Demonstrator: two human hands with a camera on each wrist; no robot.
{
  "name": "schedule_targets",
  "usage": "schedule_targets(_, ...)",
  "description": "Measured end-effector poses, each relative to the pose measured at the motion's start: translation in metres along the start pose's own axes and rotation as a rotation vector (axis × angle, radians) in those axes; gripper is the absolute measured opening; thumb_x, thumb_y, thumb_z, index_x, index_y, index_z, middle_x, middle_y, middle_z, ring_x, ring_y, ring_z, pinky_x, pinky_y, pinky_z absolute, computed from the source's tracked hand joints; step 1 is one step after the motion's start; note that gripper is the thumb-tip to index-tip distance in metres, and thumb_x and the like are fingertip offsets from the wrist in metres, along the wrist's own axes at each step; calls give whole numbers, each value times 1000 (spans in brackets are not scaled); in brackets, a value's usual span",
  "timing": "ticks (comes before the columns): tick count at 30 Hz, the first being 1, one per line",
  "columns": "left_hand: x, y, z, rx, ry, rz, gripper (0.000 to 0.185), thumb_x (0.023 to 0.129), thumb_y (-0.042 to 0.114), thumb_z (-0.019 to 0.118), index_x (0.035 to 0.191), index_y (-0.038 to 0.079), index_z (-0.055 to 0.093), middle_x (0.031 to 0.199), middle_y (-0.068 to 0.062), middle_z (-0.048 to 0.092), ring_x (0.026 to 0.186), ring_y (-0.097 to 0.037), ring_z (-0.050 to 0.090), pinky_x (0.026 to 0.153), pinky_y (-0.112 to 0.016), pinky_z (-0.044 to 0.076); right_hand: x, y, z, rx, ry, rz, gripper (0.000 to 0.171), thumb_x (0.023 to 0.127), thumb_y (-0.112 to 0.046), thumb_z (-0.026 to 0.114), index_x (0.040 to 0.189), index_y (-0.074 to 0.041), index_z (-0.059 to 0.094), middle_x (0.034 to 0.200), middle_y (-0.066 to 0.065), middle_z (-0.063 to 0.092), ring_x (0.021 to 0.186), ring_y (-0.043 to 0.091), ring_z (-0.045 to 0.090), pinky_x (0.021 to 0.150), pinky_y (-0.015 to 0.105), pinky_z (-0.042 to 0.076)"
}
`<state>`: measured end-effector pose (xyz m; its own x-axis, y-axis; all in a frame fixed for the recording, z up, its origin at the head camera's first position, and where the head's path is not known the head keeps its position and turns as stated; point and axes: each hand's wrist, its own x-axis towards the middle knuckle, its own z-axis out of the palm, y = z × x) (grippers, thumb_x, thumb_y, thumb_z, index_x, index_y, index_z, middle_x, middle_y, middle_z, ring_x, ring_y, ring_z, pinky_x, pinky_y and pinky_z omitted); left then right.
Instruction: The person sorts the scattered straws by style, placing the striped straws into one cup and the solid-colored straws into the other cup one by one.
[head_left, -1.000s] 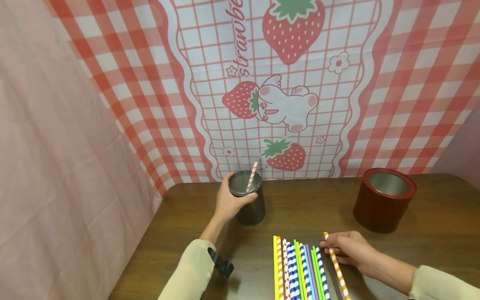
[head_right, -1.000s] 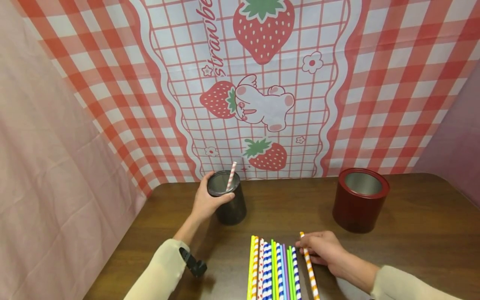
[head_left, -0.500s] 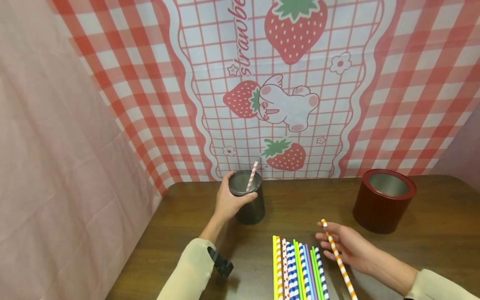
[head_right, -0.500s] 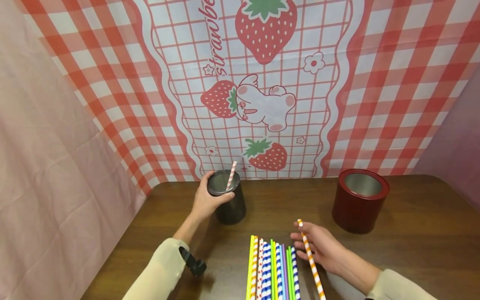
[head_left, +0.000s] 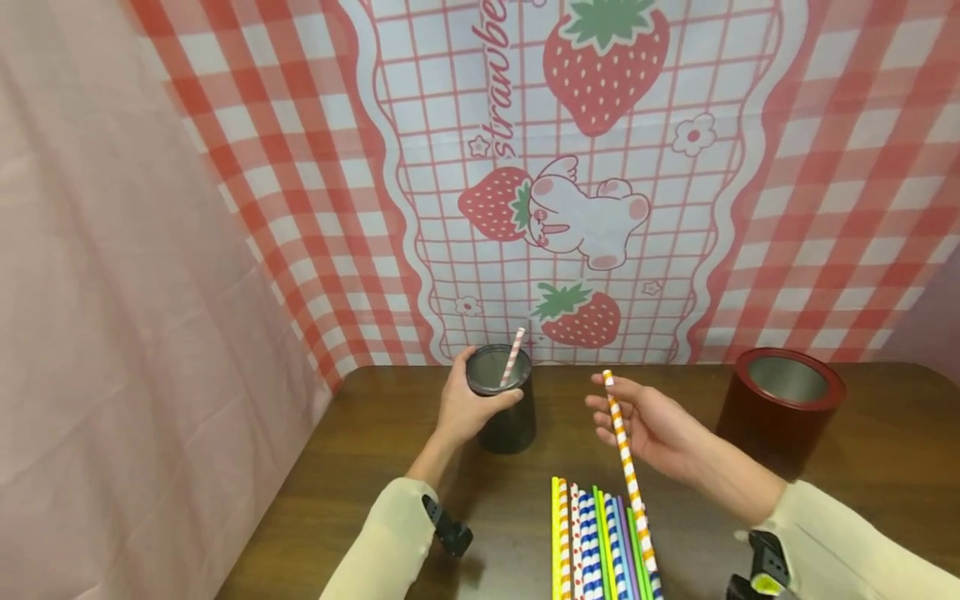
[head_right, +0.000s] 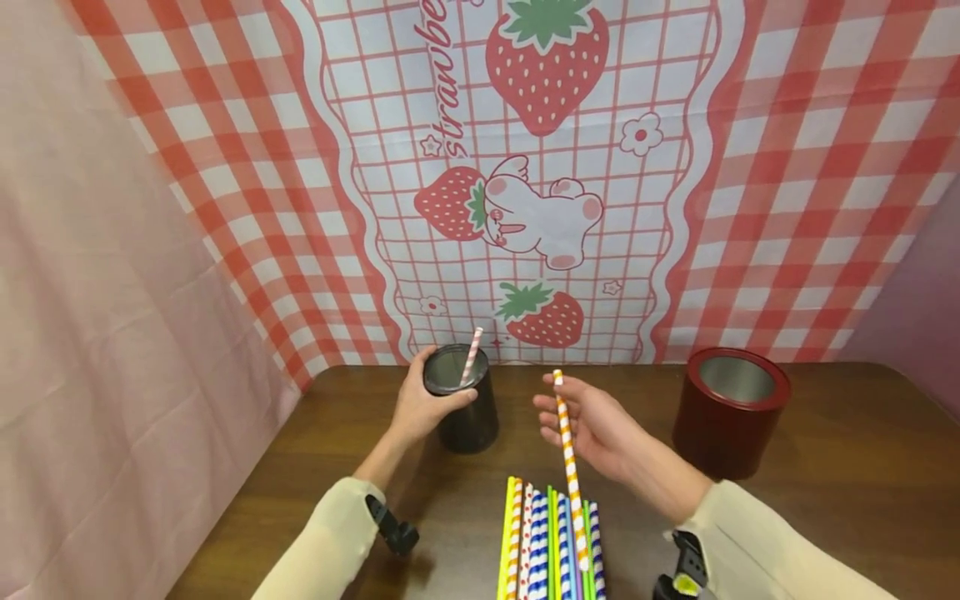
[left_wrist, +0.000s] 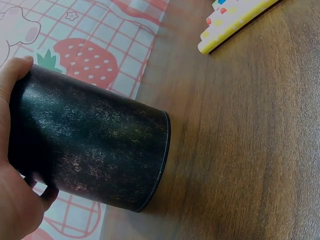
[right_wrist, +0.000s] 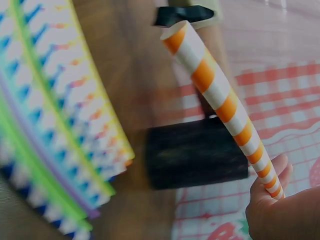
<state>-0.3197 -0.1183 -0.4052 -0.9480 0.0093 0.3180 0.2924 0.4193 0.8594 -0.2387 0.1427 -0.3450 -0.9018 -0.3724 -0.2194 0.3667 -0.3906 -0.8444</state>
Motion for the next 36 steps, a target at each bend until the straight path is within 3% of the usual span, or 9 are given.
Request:
schedule_targets(10,2,-2,1,-7,-10,32,101,62,34,89,144,9,34,131,-10,53,112,-23,53,95,-40,43,31,-29,45,-9,-3,-52,34,104,-19,37,137,-11,35,101,2,61,80,9,59,77,24,53)
schedule_targets(18,2,-1,0,-15,-7,38,101,62,34,89,143,8,35,130,-11,53,111,-24,53,94,-40,43,59,-45,67,-39,16,-98,19,104,-18,33,119,-15,45,113,5,52,89,12,54,80,24,51)
schedule_targets(21,1,-2,0,-18,-7,31,101,62,34,89,143,10,35,130,-10,53,111,-23,54,94,-40,43,69,-51,74,-51,29,-113,31,104,-19,32,134,-15,40,126,10,48,101,15,51,92,28,48)
schedule_targets(24,1,-4,0,-16,-6,27,100,62,35,89,143,11,35,130,-10,54,111,-23,54,94,-40,43,78,-57,81,-59,34,-145,46,105,-20,27,151,-14,24,145,18,36,122,24,43,106,34,38)
schedule_targets(26,0,-5,0,-13,-5,28,100,62,35,89,143,11,35,129,-10,54,111,-23,54,93,-39,44,84,-62,85,-53,32,-176,51,105,-20,23,154,-13,13,154,18,24,135,28,33,112,36,29)
schedule_targets(29,0,-4,0,-13,2,32,98,61,32,88,142,11,36,129,-9,55,110,-22,55,93,-37,44,93,-71,89,-16,37,-221,51,105,-19,20,155,-16,9,156,17,19,142,28,22,114,35,26)
schedule_targets(36,0,-2,-2,-26,-6,34,101,61,34,89,144,11,35,127,-6,54,106,-19,54,90,-35,45,108,-89,95,24,70,-327,49,105,-17,19,154,-21,13,153,16,23,142,28,24,115,34,23)
